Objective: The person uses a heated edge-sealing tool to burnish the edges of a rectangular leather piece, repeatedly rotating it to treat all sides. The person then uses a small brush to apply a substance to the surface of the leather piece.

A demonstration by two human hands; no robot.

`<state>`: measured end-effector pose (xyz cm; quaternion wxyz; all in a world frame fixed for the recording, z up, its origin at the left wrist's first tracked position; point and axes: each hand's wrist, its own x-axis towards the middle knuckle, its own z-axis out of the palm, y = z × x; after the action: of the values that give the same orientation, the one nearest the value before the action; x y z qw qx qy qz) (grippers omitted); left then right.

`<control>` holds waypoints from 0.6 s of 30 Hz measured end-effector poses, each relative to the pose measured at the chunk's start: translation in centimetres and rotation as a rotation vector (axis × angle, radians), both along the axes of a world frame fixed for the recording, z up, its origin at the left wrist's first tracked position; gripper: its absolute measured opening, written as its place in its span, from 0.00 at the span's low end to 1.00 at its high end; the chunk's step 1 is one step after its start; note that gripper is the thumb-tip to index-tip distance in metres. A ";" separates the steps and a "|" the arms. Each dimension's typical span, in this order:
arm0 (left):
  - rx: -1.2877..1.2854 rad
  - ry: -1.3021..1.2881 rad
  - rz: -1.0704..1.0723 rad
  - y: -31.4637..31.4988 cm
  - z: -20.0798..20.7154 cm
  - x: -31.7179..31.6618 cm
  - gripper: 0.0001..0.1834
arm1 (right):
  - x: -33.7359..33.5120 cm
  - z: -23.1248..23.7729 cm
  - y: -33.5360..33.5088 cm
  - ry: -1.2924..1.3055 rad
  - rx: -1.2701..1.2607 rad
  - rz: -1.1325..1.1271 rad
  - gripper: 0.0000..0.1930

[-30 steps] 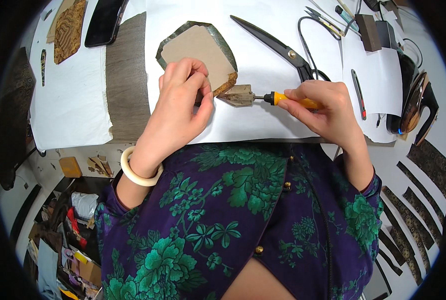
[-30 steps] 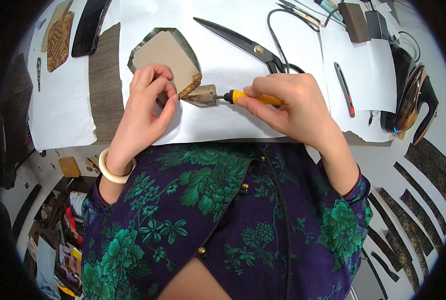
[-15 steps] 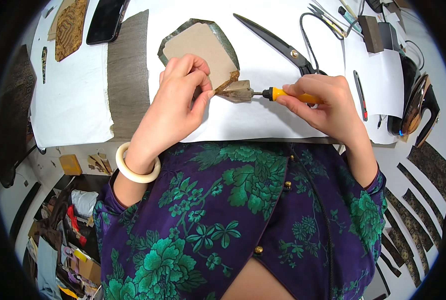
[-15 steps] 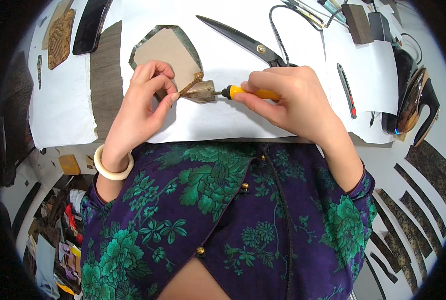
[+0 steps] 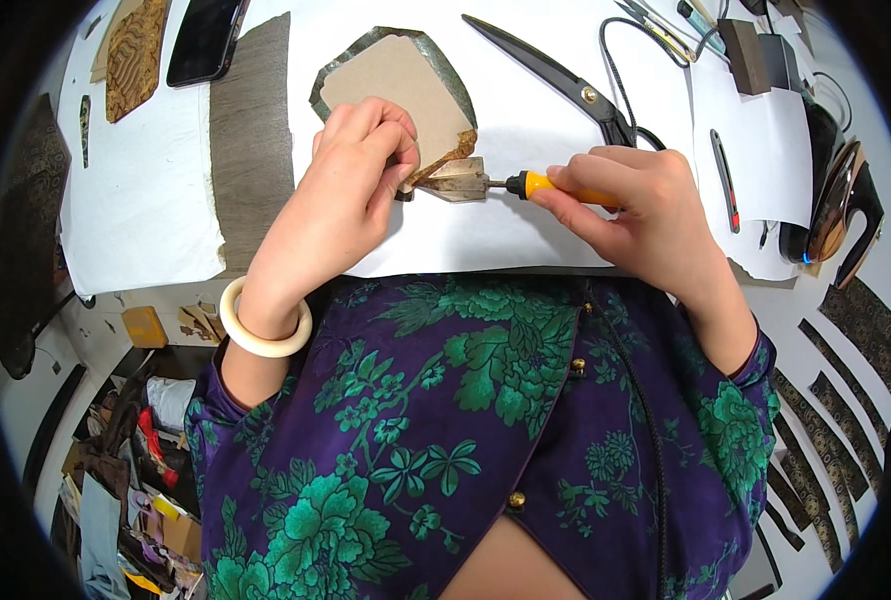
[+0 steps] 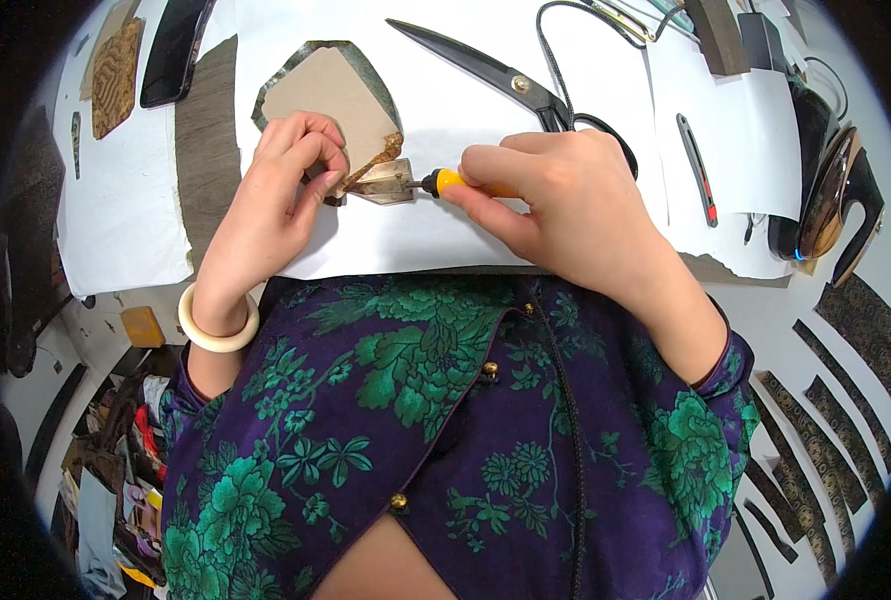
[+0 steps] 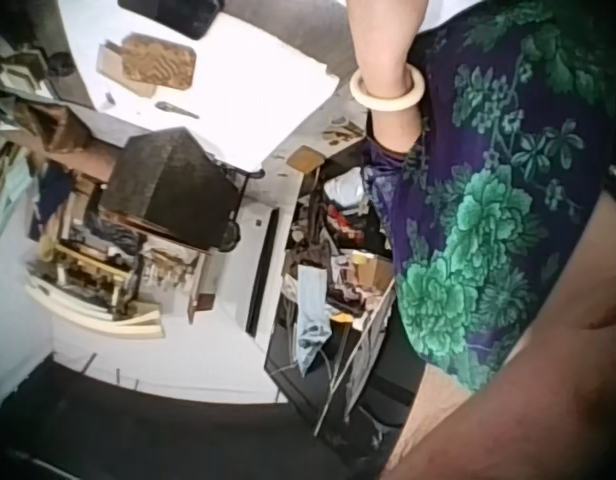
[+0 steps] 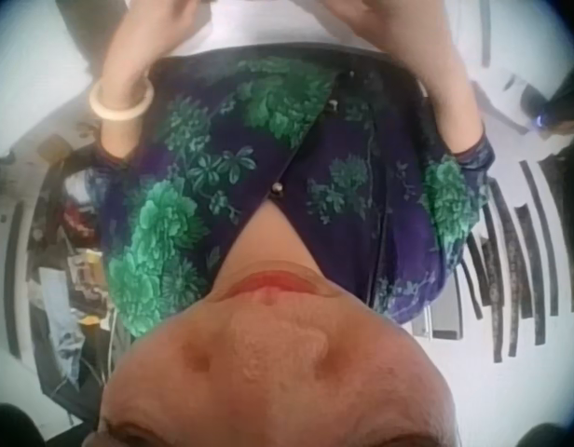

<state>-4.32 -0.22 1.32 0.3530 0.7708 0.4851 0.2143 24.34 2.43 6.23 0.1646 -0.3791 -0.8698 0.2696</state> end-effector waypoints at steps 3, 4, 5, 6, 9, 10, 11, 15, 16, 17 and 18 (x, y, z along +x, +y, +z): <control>0.001 -0.009 -0.010 0.0 -0.1 -0.2 0.08 | -0.5 0.4 -0.7 -0.049 0.002 -0.019 0.10; 0.004 -0.014 -0.011 0.0 -0.1 -0.3 0.09 | -0.6 0.5 -0.8 -0.069 0.001 -0.027 0.10; 0.006 -0.020 -0.013 0.0 -0.1 -0.4 0.09 | -0.7 0.7 -0.9 -0.085 -0.002 -0.020 0.10; 0.010 -0.024 -0.013 0.0 -0.1 -0.4 0.10 | -0.8 0.9 -0.9 -0.101 -0.004 -0.011 0.10; -0.002 -0.056 -0.007 0.1 -0.2 -0.6 0.11 | -1.0 1.2 -1.0 -0.131 -0.003 -0.009 0.10; -0.024 -0.080 -0.002 0.2 -0.2 -0.7 0.11 | -1.0 1.3 -1.1 -0.138 -0.002 -0.013 0.10; -0.045 -0.104 0.002 0.2 -0.2 -0.8 0.11 | -1.0 0.9 -1.2 -0.080 -0.029 -0.057 0.10; -0.039 -0.141 -0.019 0.1 0.0 -1.4 0.06 | -0.5 -0.1 -2.0 0.064 -0.106 -0.248 0.12; 0.010 -0.132 -0.038 -0.1 0.0 -1.4 0.06 | -0.2 -0.2 -2.2 0.081 -0.122 -0.298 0.12; 0.058 -0.122 -0.056 -0.3 0.0 -1.4 0.08 | 0.1 -0.2 -2.4 0.127 -0.147 -0.329 0.11; 0.063 -0.103 -0.053 -0.6 0.1 -1.2 0.09 | 0.3 -0.1 -2.6 0.119 -0.132 -0.331 0.11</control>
<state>-5.50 -0.87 1.43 0.3587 0.7821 0.4385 0.2594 24.66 -0.18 6.16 0.2324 -0.5103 -0.7648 0.3173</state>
